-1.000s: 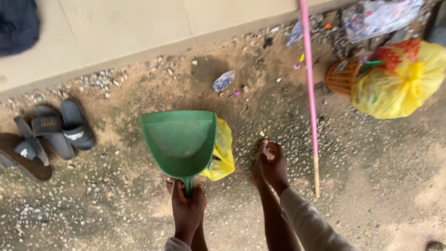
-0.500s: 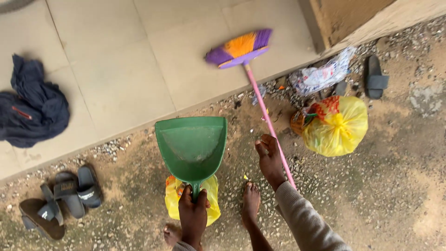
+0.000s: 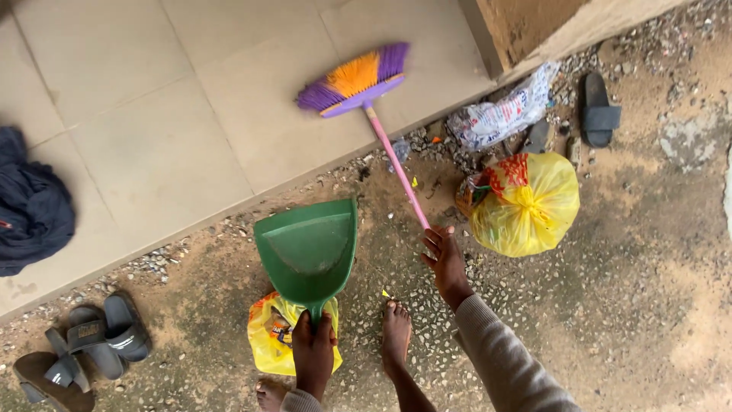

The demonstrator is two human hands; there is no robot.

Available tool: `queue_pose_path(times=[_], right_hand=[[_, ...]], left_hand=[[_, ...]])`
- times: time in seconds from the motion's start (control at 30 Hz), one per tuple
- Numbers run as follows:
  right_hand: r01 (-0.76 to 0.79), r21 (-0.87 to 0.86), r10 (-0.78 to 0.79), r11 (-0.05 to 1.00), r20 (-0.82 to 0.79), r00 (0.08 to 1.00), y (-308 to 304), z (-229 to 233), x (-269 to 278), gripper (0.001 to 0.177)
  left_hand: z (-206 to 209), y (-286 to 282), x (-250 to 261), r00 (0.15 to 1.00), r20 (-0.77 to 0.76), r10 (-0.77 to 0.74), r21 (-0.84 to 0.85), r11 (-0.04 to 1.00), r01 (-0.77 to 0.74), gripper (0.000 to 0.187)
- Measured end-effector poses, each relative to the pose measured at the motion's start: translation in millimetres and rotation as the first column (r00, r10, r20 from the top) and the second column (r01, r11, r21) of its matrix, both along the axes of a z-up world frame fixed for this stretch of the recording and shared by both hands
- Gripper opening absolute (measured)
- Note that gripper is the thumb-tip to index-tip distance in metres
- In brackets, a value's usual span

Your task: Sweeping an outdoor ground area and collecting trash into plastic bags.

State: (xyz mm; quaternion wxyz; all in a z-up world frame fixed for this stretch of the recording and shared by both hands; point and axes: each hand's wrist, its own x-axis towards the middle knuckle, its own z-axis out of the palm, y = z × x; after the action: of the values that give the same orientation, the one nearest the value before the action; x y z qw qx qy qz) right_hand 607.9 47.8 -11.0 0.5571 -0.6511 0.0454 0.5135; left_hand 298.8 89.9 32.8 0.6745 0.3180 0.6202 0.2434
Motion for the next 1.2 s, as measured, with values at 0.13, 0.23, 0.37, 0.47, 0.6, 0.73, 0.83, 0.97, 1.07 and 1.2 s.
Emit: queue_pose_path(times=[0.13, 0.23, 0.37, 0.47, 0.6, 0.73, 0.83, 0.97, 1.07, 1.2], right_hand=[[-0.036, -0.145, 0.047, 0.989, 0.068, 0.997, -34.6, -77.7, 12.4, 0.067], [-0.14, -0.298, 0.227, 0.944, 0.285, 0.931, -63.0, -147.2, 16.0, 0.061], [-0.289, -0.544, 0.562, 0.788, 0.443, 0.699, -61.5, -164.9, 25.8, 0.071], [-0.34, -0.63, 0.681, 0.698, 0.439, 0.586, -46.8, -175.4, 35.1, 0.081], [-0.403, -0.66, 0.756, 0.634, 0.42, 0.502, -36.4, -203.0, 42.4, 0.089], [-0.462, -0.655, 0.78, 0.598, 0.344, 0.522, -42.6, -231.6, 40.8, 0.068], [-0.522, -0.633, 0.798, 0.572, 0.281, 0.533, -50.7, -223.0, 32.3, 0.039], [-0.533, -0.473, 0.713, 0.702, 0.453, 0.536, -67.9, -149.2, 8.1, 0.026], [-0.485, -0.459, 0.665, 0.744, 0.45, 0.596, -88.3, -65.1, -7.0, 0.028], [-0.545, -0.518, 0.725, 0.659, 0.248, 0.642, -150.3, 22.4, -26.6, 0.03]], left_hand=[[-37.0, -18.4, 2.4, 0.991, -0.108, -0.073, -0.059, 0.996, 0.067, 0.008], [-59.1, -37.2, 1.9, 0.983, -0.158, -0.099, -0.129, 0.989, 0.079, 0.011], [-81.3, -55.4, 4.6, 0.983, -0.149, -0.105, -0.135, 0.987, 0.085, 0.009], [-93.8, -66.5, 4.1, 0.976, -0.18, -0.122, -0.176, 0.98, 0.09, 0.01], [-102.2, -78.1, -0.1, 0.972, -0.188, -0.138, -0.205, 0.974, 0.098, 0.011], [-100.5, -84.6, -11.8, 0.966, -0.229, -0.117, -0.241, 0.969, 0.061, 0.013], [-101.6, -81.5, -13.3, 0.963, -0.229, -0.145, -0.172, 0.979, 0.107, 0.015], [-93.8, -72.6, -15.4, 0.955, -0.237, -0.177, -0.199, 0.971, 0.13, 0.013], [-83.9, -64.4, -10.3, 0.947, -0.26, -0.187, -0.195, 0.971, 0.138, 0.014], [-90.4, -62.7, -13.9, 0.937, -0.284, -0.201, -0.254, 0.959, 0.129, 0.018]])
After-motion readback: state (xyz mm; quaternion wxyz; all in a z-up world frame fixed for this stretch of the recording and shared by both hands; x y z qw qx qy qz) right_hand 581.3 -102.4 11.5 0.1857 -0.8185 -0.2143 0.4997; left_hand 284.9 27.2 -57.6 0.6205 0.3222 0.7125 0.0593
